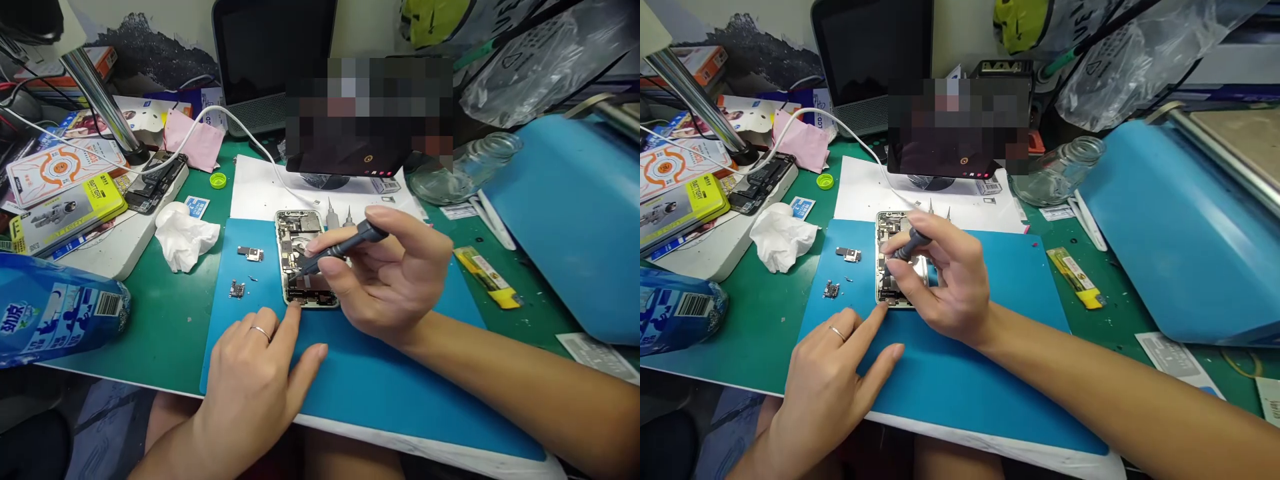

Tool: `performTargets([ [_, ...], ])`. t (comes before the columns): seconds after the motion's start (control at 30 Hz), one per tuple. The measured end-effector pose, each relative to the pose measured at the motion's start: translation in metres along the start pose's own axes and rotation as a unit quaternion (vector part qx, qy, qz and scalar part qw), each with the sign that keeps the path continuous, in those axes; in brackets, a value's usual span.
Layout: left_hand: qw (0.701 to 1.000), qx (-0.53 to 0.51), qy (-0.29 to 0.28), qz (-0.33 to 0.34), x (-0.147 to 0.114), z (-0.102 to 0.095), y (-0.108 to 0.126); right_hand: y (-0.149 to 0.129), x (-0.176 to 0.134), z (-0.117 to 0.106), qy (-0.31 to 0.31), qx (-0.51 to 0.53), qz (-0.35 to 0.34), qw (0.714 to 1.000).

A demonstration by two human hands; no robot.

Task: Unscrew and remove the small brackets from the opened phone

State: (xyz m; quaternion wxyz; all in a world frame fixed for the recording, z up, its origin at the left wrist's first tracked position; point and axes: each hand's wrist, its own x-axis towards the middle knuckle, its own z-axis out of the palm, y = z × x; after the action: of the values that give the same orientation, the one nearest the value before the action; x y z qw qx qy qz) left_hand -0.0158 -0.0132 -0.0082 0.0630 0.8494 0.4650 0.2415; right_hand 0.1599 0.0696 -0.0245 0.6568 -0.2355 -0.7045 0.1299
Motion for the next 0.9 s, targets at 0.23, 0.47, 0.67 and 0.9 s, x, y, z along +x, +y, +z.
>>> performTargets([
  [0.23,1.0,0.012,-0.013,-0.008,0.0,0.0,0.001,-0.004,0.001,-0.011,-0.038,-0.031,0.014,0.999],
  [0.47,0.999,0.028,-0.021,-0.005,0.002,0.001,0.003,-0.003,0.003,-0.013,-0.061,-0.062,0.002,0.996],
  [0.67,0.998,0.044,-0.04,-0.009,0.003,-0.001,0.005,0.001,0.003,-0.014,-0.082,-0.064,-0.04,0.994],
  [0.9,0.998,0.046,-0.052,-0.011,0.004,0.0,0.006,-0.003,0.001,-0.015,-0.093,-0.088,-0.005,0.992],
])
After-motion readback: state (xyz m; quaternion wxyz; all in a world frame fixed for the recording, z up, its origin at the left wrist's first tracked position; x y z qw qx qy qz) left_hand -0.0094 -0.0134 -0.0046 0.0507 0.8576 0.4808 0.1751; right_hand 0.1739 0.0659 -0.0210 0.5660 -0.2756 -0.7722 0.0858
